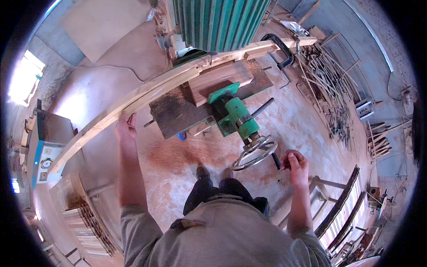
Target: The person repeatedly picks up thin wooden strips from a stack and feeds them through a green spindle shaper machine. They guide the wood with both hands to smooth the edges, then place the finished pieces onto a nearby table. The process is repeated continuously for multiple strips.
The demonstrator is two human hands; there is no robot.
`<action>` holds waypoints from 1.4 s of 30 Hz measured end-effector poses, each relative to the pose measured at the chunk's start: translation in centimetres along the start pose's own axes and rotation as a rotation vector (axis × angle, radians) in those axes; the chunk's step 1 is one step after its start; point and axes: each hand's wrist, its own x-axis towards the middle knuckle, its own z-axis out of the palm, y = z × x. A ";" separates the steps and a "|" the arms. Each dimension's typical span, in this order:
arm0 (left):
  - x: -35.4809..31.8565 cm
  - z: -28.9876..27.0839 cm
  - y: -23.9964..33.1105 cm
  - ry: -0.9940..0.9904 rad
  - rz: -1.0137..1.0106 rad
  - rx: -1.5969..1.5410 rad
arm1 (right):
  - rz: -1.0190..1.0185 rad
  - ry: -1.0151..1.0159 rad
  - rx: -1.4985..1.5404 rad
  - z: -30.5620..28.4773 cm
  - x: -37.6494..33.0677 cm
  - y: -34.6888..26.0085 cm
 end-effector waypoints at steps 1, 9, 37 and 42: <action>0.5 0.2 -0.5 -0.015 -0.003 0.011 | 0.001 -0.017 -0.008 -0.1 0.2 0.6; 0.8 1.4 -1.7 -0.030 0.054 0.245 | 0.008 -0.041 -0.067 0.9 3.3 0.4; -3.4 14.2 -9.0 -0.153 -0.137 0.698 | 0.105 -0.124 0.023 -2.7 9.3 1.4; -3.7 13.9 -9.4 -0.194 -0.172 0.605 | 0.248 -0.172 0.495 3.4 15.2 2.4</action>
